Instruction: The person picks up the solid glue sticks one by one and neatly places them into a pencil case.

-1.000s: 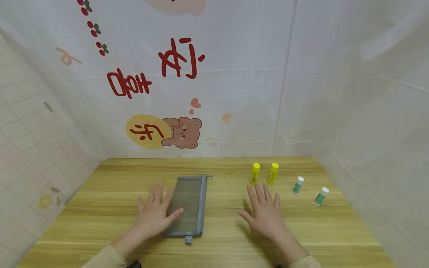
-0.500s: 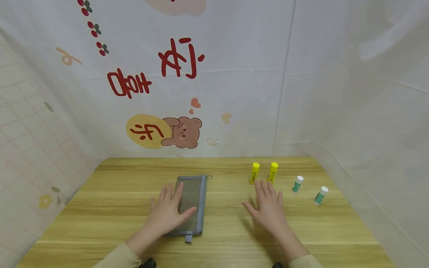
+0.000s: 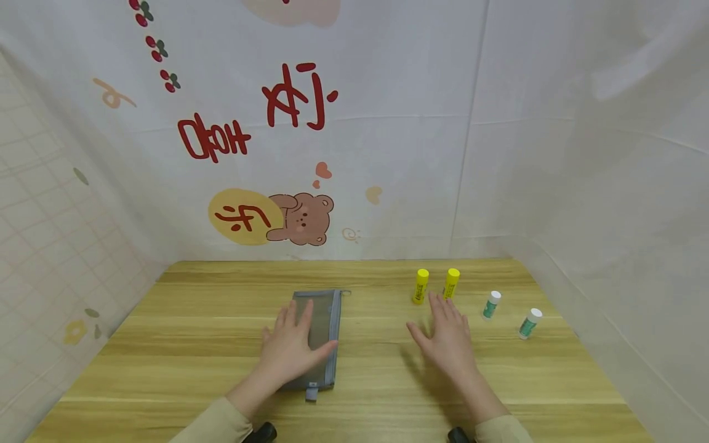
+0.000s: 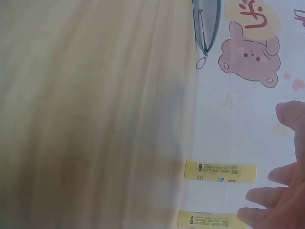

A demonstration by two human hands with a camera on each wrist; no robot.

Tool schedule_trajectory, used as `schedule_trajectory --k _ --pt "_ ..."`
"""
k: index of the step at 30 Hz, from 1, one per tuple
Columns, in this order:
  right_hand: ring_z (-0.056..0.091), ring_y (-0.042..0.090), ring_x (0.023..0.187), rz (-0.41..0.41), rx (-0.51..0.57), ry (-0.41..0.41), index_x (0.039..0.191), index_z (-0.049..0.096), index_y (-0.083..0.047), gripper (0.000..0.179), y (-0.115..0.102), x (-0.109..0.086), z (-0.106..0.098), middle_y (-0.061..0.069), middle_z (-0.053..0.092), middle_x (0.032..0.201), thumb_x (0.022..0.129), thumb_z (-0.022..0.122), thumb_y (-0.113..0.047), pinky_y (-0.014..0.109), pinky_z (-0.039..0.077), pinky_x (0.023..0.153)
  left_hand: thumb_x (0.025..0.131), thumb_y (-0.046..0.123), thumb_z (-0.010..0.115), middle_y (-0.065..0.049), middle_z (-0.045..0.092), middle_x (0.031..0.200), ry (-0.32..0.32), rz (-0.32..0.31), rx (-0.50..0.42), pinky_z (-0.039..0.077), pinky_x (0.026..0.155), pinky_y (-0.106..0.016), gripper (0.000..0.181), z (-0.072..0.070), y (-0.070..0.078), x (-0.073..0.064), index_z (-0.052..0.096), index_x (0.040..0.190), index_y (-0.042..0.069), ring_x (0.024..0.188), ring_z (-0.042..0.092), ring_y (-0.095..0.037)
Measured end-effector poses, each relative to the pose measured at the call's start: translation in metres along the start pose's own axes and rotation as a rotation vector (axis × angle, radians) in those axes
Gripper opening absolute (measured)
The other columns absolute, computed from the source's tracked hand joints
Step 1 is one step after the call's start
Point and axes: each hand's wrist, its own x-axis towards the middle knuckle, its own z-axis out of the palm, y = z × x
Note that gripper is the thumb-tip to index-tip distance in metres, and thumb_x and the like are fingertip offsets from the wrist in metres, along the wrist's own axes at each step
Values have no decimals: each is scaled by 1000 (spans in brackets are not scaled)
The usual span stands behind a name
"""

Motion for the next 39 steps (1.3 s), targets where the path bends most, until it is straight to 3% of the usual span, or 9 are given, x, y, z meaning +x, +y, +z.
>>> schedule_trajectory --k 10,30,39 --pt "36 55 131 113 87 -29 148 33 9 77 3 10 0 35 39 145 94 66 -35 65 28 106 77 73 62 -31 30 153 -11 -23 -12 26 92 -81 99 8 14 7 41 152 10 140 26 -51" --pt "37 48 134 306 231 -86 150 27 10 79 15 30 6 32 37 148 97 61 -37 61 29 108 77 73 62 -30 24 156 -97 -87 42 25 90 -83 100 23 24 17 38 154 13 142 21 -52" --pt "36 47 135 325 268 -87 151 25 9 79 17 36 10 32 37 148 97 61 -35 60 29 109 79 67 64 -29 22 157 -127 -95 55 24 88 -84 97 30 24 18 36 155 14 142 19 -53"
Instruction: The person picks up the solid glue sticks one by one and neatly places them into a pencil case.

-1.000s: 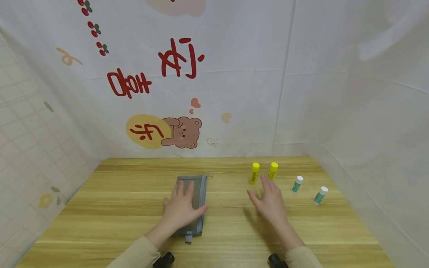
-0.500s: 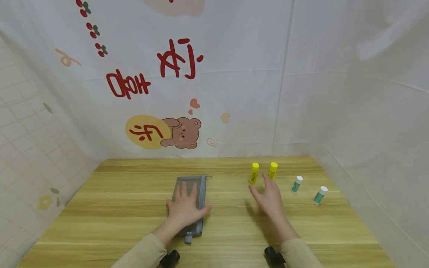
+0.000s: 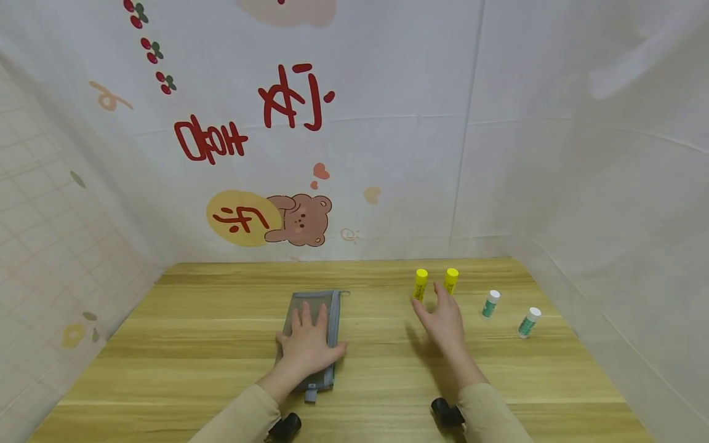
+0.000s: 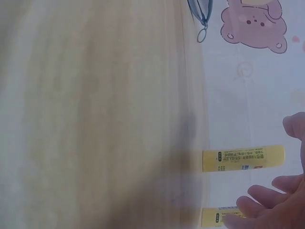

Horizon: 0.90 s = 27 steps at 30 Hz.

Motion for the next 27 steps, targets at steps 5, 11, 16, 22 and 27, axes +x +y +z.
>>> schedule_trajectory --k 5,11,16,22,27 --pt "36 47 135 -1 5 2 150 27 10 77 0 2 2 32 37 148 97 61 -34 59 29 109 81 62 66 -29 22 157 -18 -11 -25 23 89 -84 94 2 -1 1 35 155 13 142 20 -53" --pt "37 47 135 1 18 8 149 28 11 75 0 5 3 33 37 148 97 61 -32 58 30 109 90 46 59 -27 24 158 -5 -2 -75 19 91 -84 75 1 -2 -1 37 154 13 143 18 -52" --pt "38 48 134 3 37 15 149 28 11 74 1 7 6 34 38 146 96 62 -30 58 32 108 94 35 50 -26 27 157 20 25 -117 17 91 -85 64 -1 -3 -5 40 153 14 143 19 -51" --pt "39 48 134 1 51 17 148 30 10 72 4 12 9 33 39 146 96 63 -28 58 32 108 95 31 43 -26 28 156 31 47 -157 15 92 -85 62 -1 -4 -8 38 154 13 143 19 -50" --pt "41 48 133 14 83 22 148 30 10 71 5 16 11 32 40 146 96 63 -25 57 33 107 95 30 41 -25 30 156 34 48 -189 13 92 -85 61 -1 -6 -8 37 154 13 143 20 -50"
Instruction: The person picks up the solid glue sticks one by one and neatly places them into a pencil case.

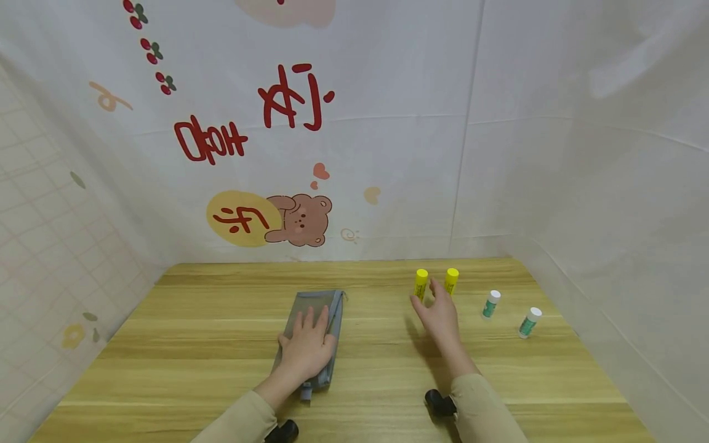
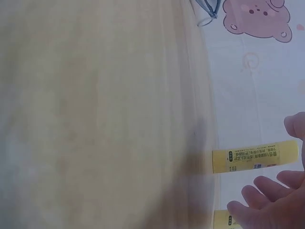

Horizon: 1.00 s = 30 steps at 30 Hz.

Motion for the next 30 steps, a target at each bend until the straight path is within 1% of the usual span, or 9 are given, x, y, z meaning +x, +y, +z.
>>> schedule_trajectory --k 7,15,23,30 --pt "43 46 132 48 79 10 149 31 9 70 3 6 3 31 43 145 96 63 -26 54 36 106 96 30 39 -24 33 154 14 -2 -24 14 93 -84 61 0 -1 1 37 154 14 142 22 -50" --pt "46 43 131 81 194 35 148 34 7 65 8 15 9 30 47 141 97 63 -20 51 42 103 95 27 40 -25 36 153 46 9 -54 15 94 -84 60 0 1 1 39 153 13 142 24 -50" --pt "52 43 124 87 206 109 140 42 9 54 8 22 16 31 54 131 96 63 -13 51 43 101 96 27 38 -24 35 154 46 -8 -83 13 95 -84 59 -1 2 1 38 154 14 143 22 -48" --pt "54 42 120 106 192 138 133 48 8 44 7 27 19 31 55 128 96 61 -11 49 42 102 96 26 38 -24 36 153 54 1 -81 15 94 -84 59 -3 3 2 39 153 12 142 23 -49"
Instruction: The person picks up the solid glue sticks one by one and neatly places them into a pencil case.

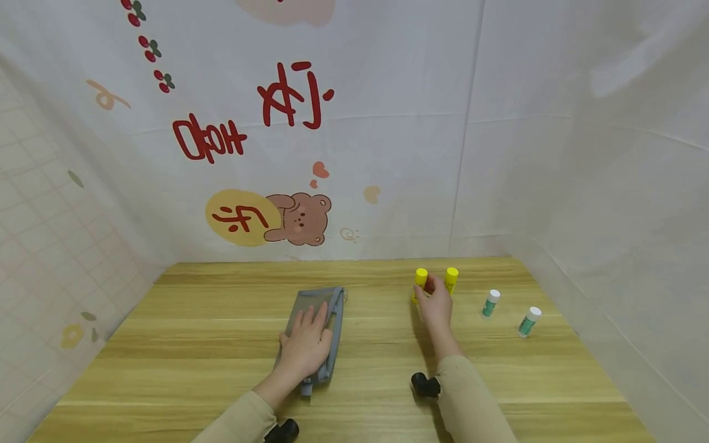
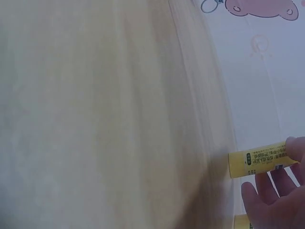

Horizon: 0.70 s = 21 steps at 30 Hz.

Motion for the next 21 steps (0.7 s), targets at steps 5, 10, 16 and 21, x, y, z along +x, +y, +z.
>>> schedule_trajectory --k 5,10,16,21 --pt "55 42 116 0 -15 18 129 50 8 38 -3 -1 1 30 57 124 97 60 -11 49 41 102 96 27 38 -24 36 153 -3 -4 7 15 95 -83 59 2 0 1 39 154 13 143 23 -48" --pt "56 41 112 -8 -2 18 127 52 8 36 -6 -5 5 30 58 122 97 60 -11 49 43 99 96 28 39 -23 35 154 -3 -12 3 14 95 -83 59 4 0 4 38 154 14 143 22 -48" --pt "57 39 109 -30 -6 1 126 54 7 36 -11 -9 11 28 60 119 97 61 -12 46 49 93 95 29 39 -23 36 153 7 -10 8 15 94 -83 60 6 2 6 40 153 14 142 23 -49" --pt "59 36 107 -42 23 -27 126 55 7 36 -15 -13 19 27 61 115 97 62 -12 35 52 86 96 30 38 -23 36 154 2 -18 14 15 95 -83 60 6 3 8 40 153 14 143 23 -48"
